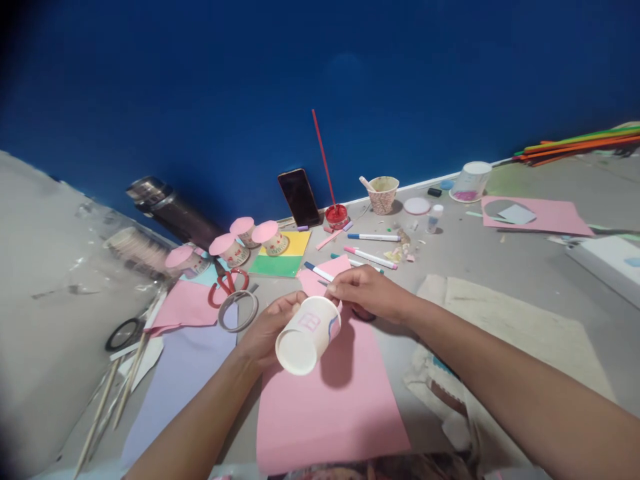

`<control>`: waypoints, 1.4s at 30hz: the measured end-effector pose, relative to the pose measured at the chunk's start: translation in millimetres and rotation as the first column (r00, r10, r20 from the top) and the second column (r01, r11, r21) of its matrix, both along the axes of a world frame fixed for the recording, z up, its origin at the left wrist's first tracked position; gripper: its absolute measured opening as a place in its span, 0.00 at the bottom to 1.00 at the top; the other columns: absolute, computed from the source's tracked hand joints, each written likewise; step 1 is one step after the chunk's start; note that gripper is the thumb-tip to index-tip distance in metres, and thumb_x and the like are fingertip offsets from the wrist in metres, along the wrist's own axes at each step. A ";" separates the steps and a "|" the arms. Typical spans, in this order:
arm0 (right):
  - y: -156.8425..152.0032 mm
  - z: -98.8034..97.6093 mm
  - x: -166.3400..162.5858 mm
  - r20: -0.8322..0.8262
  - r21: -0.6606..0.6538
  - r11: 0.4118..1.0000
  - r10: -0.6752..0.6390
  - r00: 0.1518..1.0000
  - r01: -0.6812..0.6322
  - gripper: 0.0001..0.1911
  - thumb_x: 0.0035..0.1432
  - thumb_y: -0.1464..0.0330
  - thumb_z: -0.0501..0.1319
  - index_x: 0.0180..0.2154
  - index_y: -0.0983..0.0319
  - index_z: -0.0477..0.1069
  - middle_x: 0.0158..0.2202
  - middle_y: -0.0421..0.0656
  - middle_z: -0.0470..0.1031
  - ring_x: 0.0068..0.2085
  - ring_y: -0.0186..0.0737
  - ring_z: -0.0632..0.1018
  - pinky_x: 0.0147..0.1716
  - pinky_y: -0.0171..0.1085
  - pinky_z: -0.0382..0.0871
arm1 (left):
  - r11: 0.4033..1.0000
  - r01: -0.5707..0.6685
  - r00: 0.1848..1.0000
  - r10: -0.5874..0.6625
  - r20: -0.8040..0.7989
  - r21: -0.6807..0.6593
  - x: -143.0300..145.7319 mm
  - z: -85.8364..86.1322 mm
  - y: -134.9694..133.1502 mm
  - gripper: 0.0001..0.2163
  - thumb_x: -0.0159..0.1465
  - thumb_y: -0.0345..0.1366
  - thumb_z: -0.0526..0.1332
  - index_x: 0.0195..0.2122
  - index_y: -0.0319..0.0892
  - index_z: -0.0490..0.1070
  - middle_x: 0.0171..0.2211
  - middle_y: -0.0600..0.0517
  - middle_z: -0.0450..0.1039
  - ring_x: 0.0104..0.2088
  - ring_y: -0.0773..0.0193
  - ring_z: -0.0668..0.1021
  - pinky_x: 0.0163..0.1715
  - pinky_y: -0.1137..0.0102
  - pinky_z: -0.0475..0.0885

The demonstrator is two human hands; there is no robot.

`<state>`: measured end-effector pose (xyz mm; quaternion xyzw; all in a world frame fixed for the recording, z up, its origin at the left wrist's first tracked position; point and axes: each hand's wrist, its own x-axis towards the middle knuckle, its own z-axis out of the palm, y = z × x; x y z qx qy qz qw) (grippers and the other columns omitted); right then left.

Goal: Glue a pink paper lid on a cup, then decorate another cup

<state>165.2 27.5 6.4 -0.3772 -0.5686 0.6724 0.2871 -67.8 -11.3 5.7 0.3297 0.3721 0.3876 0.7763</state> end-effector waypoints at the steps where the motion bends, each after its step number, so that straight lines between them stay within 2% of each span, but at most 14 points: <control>1: -1.1 -1.8 -1.4 -0.026 -0.020 1.000 0.013 1.000 -0.014 0.25 0.55 0.47 0.70 0.27 0.63 0.75 0.17 0.34 0.63 0.20 0.28 0.61 0.20 0.32 0.52 | 1.000 0.025 1.000 -0.025 -0.007 -0.001 -0.3 0.5 -0.6 0.18 0.54 0.42 0.79 0.30 0.36 0.74 0.24 0.54 0.71 0.23 0.72 0.71 0.26 0.76 0.66; 7: -7.8 -10.7 -7.8 -0.225 -0.251 0.959 0.074 0.971 -0.131 0.24 0.49 0.51 0.77 0.28 0.65 0.76 0.17 0.35 0.67 0.19 0.26 0.64 0.19 0.28 0.55 | 0.999 0.021 0.999 -0.023 -0.039 -0.048 2.2 -2.4 1.5 0.18 0.53 0.44 0.79 0.31 0.37 0.75 0.24 0.53 0.72 0.23 0.70 0.72 0.26 0.74 0.67; 11: -7.4 -8.6 -9.6 -0.427 -0.381 0.919 -0.078 0.901 -0.100 0.18 0.52 0.58 0.77 0.31 0.64 0.75 0.21 0.40 0.76 0.21 0.29 0.74 0.21 0.27 0.67 | 0.984 -0.180 0.982 0.180 -0.062 -0.003 6.7 -11.9 3.5 0.19 0.56 0.47 0.75 0.41 0.40 0.76 0.33 0.48 0.77 0.33 0.60 0.78 0.33 0.68 0.73; 13: -6.6 -6.5 -10.2 -0.488 -0.419 0.907 -0.182 0.854 -0.045 0.15 0.54 0.62 0.77 0.34 0.64 0.76 0.23 0.41 0.79 0.24 0.31 0.78 0.24 0.27 0.73 | 0.930 -0.322 0.924 0.349 -0.153 0.179 6.0 -17.5 2.4 0.18 0.62 0.48 0.70 0.47 0.44 0.74 0.37 0.50 0.76 0.36 0.61 0.78 0.37 0.67 0.74; 15: -6.6 -5.5 -11.7 -0.511 -0.455 0.891 -0.269 0.816 0.009 0.14 0.54 0.65 0.77 0.36 0.64 0.77 0.23 0.41 0.79 0.25 0.32 0.79 0.26 0.27 0.75 | 0.780 -0.361 0.785 0.550 -0.285 0.510 2.9 -22.0 0.5 0.21 0.65 0.48 0.68 0.56 0.49 0.69 0.47 0.48 0.74 0.45 0.59 0.78 0.46 0.63 0.75; 17: -8.5 -5.8 -14.7 -0.506 -0.485 0.873 -0.329 0.798 0.052 0.14 0.53 0.67 0.77 0.36 0.64 0.77 0.24 0.41 0.80 0.26 0.32 0.80 0.26 0.27 0.76 | 0.535 -0.173 0.595 0.726 -0.345 0.827 -0.3 -24.2 -1.4 0.34 0.60 0.49 0.72 0.65 0.50 0.62 0.59 0.43 0.67 0.57 0.51 0.74 0.55 0.54 0.73; 19: -12.4 -7.0 -19.1 -0.498 -0.507 0.859 -0.364 0.787 0.077 0.14 0.52 0.67 0.78 0.35 0.64 0.77 0.25 0.42 0.80 0.27 0.32 0.80 0.27 0.27 0.77 | 0.290 0.088 0.429 0.853 -0.299 0.953 -1.0 -23.7 -3.2 0.45 0.55 0.49 0.76 0.70 0.48 0.56 0.63 0.39 0.62 0.64 0.43 0.69 0.61 0.48 0.70; 21: -17.3 -8.0 -24.0 -0.502 -0.518 0.853 -0.360 0.787 0.059 0.14 0.51 0.66 0.79 0.33 0.64 0.76 0.25 0.43 0.80 0.27 0.33 0.80 0.27 0.28 0.77 | 0.161 0.266 0.335 0.909 -0.248 0.950 1.3 -21.5 -4.4 0.46 0.57 0.46 0.75 0.72 0.45 0.52 0.63 0.36 0.62 0.64 0.41 0.68 0.63 0.45 0.68; 26: -25.1 -10.2 -31.1 -0.479 -0.513 0.858 -0.286 0.830 -0.001 0.18 0.49 0.62 0.80 0.31 0.65 0.75 0.23 0.43 0.79 0.24 0.32 0.78 0.25 0.29 0.75 | 0.161 0.375 0.289 0.915 -0.280 0.913 5.8 -17.4 -5.1 0.38 0.60 0.33 0.67 0.71 0.43 0.53 0.59 0.36 0.67 0.61 0.43 0.71 0.62 0.46 0.69; 35: -19.2 -14.6 -29.3 -0.285 -0.414 0.908 -0.199 0.938 0.067 0.23 0.48 0.52 0.76 0.31 0.63 0.73 0.19 0.36 0.71 0.18 0.30 0.68 0.16 0.30 0.62 | 0.219 0.440 0.276 0.890 -0.363 0.871 -3.1 -14.6 -2.6 0.35 0.63 0.33 0.67 0.70 0.42 0.57 0.57 0.37 0.66 0.59 0.44 0.72 0.59 0.49 0.72; 37: -14.1 -8.5 -22.5 -0.098 -0.275 0.959 -0.105 0.990 0.075 0.20 0.57 0.52 0.68 0.32 0.63 0.74 0.19 0.38 0.71 0.17 0.32 0.69 0.17 0.32 0.63 | 0.225 0.436 0.259 0.896 -0.361 0.872 -6.1 -14.8 -1.3 0.34 0.63 0.32 0.67 0.70 0.42 0.58 0.56 0.38 0.65 0.59 0.45 0.72 0.59 0.50 0.72; 39: -4.6 -1.6 -10.5 0.258 0.024 0.990 -0.137 0.956 0.135 0.15 0.65 0.58 0.59 0.33 0.62 0.74 0.22 0.41 0.75 0.19 0.35 0.72 0.20 0.34 0.64 | 0.214 0.476 0.253 0.896 -0.366 0.853 -8.3 -15.2 -1.2 0.34 0.63 0.31 0.66 0.69 0.44 0.58 0.57 0.38 0.65 0.59 0.45 0.72 0.59 0.50 0.72; 41: 7.4 3.0 3.9 0.643 0.494 0.869 -0.369 0.671 0.005 0.11 0.67 0.66 0.56 0.36 0.60 0.76 0.31 0.44 0.82 0.28 0.37 0.79 0.28 0.34 0.66 | 0.199 0.547 0.251 0.888 -0.386 0.813 -8.3 -15.5 -2.9 0.33 0.63 0.30 0.66 0.69 0.45 0.59 0.57 0.39 0.65 0.60 0.45 0.71 0.60 0.50 0.72; 42: 13.1 3.7 10.5 0.688 0.553 0.833 -0.445 0.574 -0.017 0.10 0.66 0.69 0.57 0.36 0.61 0.77 0.36 0.48 0.83 0.35 0.42 0.81 0.32 0.36 0.67 | 0.188 0.581 0.254 0.882 -0.396 0.792 -7.2 -15.5 -4.3 0.32 0.63 0.29 0.66 0.68 0.46 0.59 0.57 0.40 0.65 0.60 0.45 0.71 0.61 0.50 0.71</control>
